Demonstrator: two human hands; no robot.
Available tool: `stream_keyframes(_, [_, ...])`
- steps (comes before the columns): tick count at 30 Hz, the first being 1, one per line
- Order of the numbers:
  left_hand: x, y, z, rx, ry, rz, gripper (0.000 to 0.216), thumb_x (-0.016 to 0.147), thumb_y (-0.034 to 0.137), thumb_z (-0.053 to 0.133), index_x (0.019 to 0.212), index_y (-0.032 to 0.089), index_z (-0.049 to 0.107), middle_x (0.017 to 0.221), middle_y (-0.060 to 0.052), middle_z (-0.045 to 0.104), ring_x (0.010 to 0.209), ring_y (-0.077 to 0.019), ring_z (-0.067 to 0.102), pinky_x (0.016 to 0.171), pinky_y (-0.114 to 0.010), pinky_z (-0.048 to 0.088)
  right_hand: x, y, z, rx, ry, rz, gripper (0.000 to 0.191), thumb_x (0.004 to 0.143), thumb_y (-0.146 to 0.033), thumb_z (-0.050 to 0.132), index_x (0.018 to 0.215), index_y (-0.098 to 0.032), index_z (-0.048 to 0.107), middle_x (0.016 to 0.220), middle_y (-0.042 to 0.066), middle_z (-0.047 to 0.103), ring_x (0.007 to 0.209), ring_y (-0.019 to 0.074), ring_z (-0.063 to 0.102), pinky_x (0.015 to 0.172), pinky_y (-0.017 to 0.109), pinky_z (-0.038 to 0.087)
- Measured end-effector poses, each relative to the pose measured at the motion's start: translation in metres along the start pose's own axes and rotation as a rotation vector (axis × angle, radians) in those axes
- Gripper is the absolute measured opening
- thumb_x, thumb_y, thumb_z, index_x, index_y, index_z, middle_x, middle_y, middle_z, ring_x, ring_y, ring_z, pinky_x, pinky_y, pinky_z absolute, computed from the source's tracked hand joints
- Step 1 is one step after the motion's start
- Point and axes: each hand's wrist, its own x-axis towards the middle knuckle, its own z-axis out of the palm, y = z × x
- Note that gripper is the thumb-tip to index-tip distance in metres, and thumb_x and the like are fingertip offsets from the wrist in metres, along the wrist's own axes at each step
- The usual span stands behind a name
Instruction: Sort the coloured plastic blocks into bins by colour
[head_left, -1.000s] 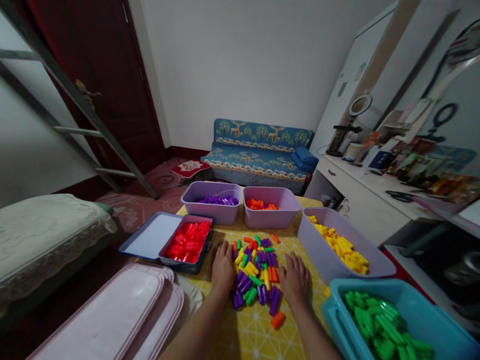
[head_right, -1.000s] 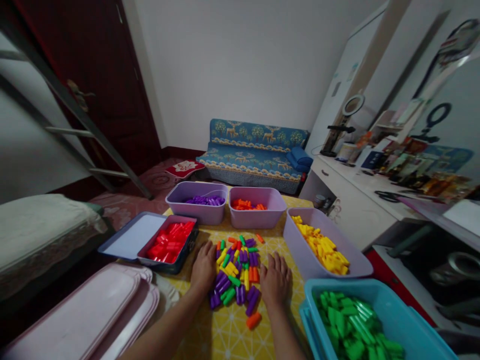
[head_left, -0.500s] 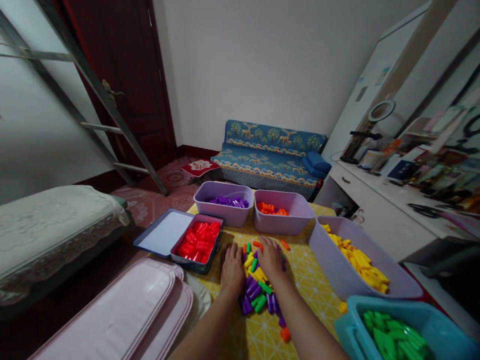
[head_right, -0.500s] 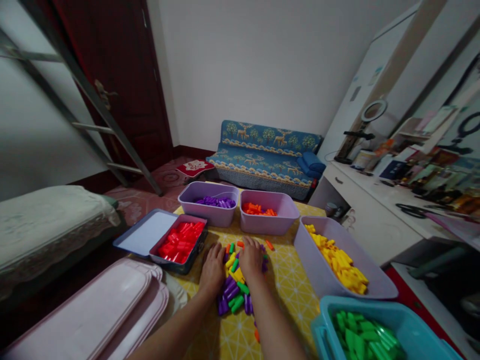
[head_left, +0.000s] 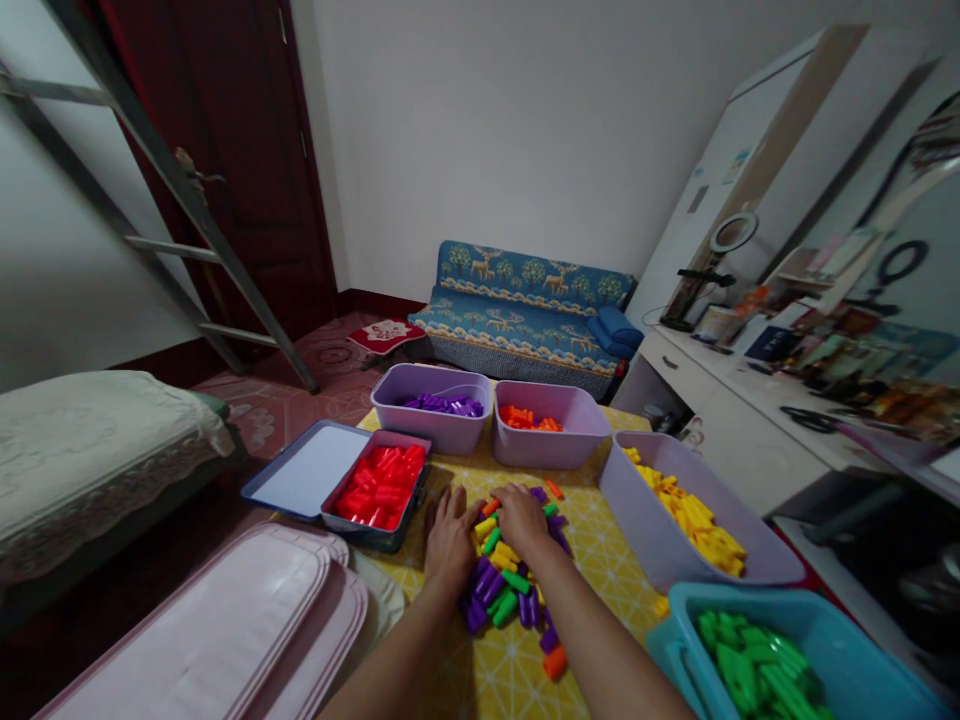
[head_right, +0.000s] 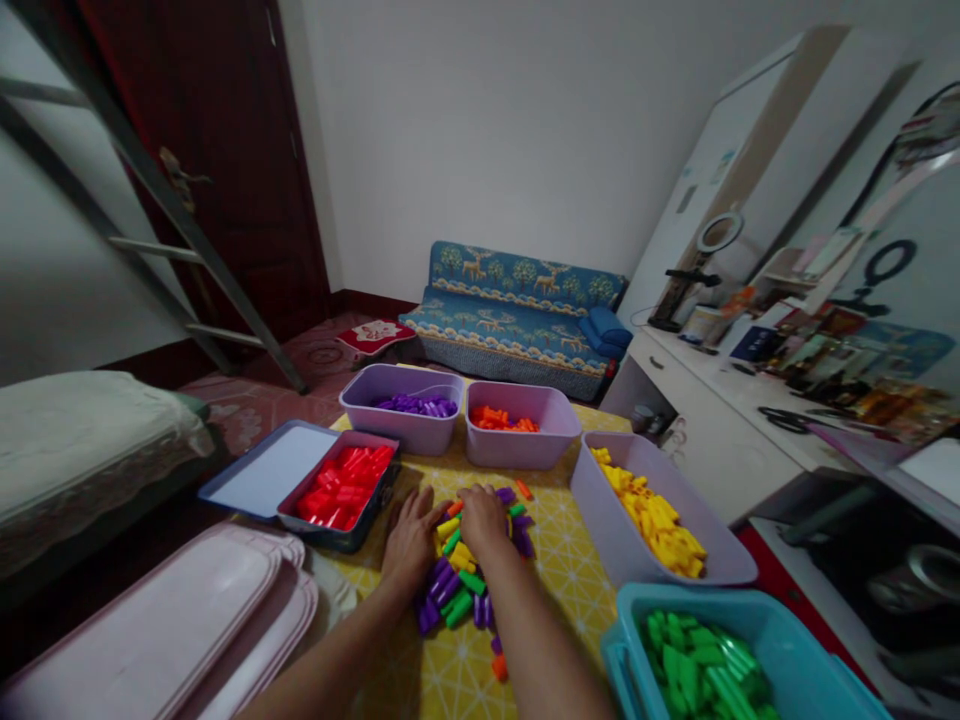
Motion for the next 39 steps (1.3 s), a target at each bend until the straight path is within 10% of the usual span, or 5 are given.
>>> stream_keyframes(7, [-0.001,-0.002,0.003,-0.013,0.019,0.007,0.045,0.088,0.016,0.053,0.126,0.034,0.065,0.155,-0.003,0.040,0.145,-0.0282,0.026,0.118,-0.040,0.025,-0.005,0.019,-0.014,0.016,-0.028,0.102,0.019,0.084,-0.031,0.060,0.093,-0.025,0.076,0.095,0.002,0.075,0.091,0.0168,0.065,0.076,0.022,0.042])
stream_keyframes(10, [0.000,-0.003,0.004,-0.012,0.035,0.013,0.042,0.088,0.018,0.055,0.124,0.034,0.067,0.154,-0.004,0.040,0.145,-0.0290,0.027,0.118,-0.039,0.025,-0.004,0.035,-0.023,0.007,0.035,0.224,0.038,0.094,-0.041,0.045,0.085,-0.023,0.077,0.082,0.005,0.074,0.080,0.0167,0.066,0.069,0.023,0.042])
stream_keyframes(15, [0.000,-0.003,0.004,-0.017,0.014,-0.001,0.044,0.087,0.015,0.052,0.124,0.034,0.067,0.155,-0.002,0.038,0.146,-0.0279,0.025,0.117,-0.037,0.027,-0.002,0.065,-0.021,-0.038,0.174,0.356,0.037,0.089,-0.021,0.050,0.121,-0.023,0.068,0.135,0.010,0.060,0.124,0.0225,0.053,0.097,0.028,0.039])
stream_keyframes(20, [-0.001,-0.001,0.001,-0.016,0.006,-0.003,0.043,0.088,0.016,0.052,0.125,0.034,0.067,0.155,-0.002,0.039,0.146,-0.0281,0.024,0.117,-0.039,0.026,-0.007,0.079,-0.004,-0.018,0.152,0.377,0.037,0.084,-0.018,0.057,0.119,-0.025,0.069,0.129,0.009,0.063,0.117,0.0233,0.057,0.098,0.030,0.040])
stream_keyframes(39, [-0.001,0.001,0.000,-0.009,0.014,0.002,0.044,0.087,0.014,0.052,0.123,0.035,0.068,0.155,0.000,0.039,0.146,-0.0265,0.024,0.118,-0.038,0.026,-0.014,0.038,-0.015,-0.023,0.067,0.273,0.020,0.082,-0.035,0.065,0.095,-0.024,0.077,0.107,0.009,0.069,0.091,0.0203,0.066,0.077,0.027,0.046])
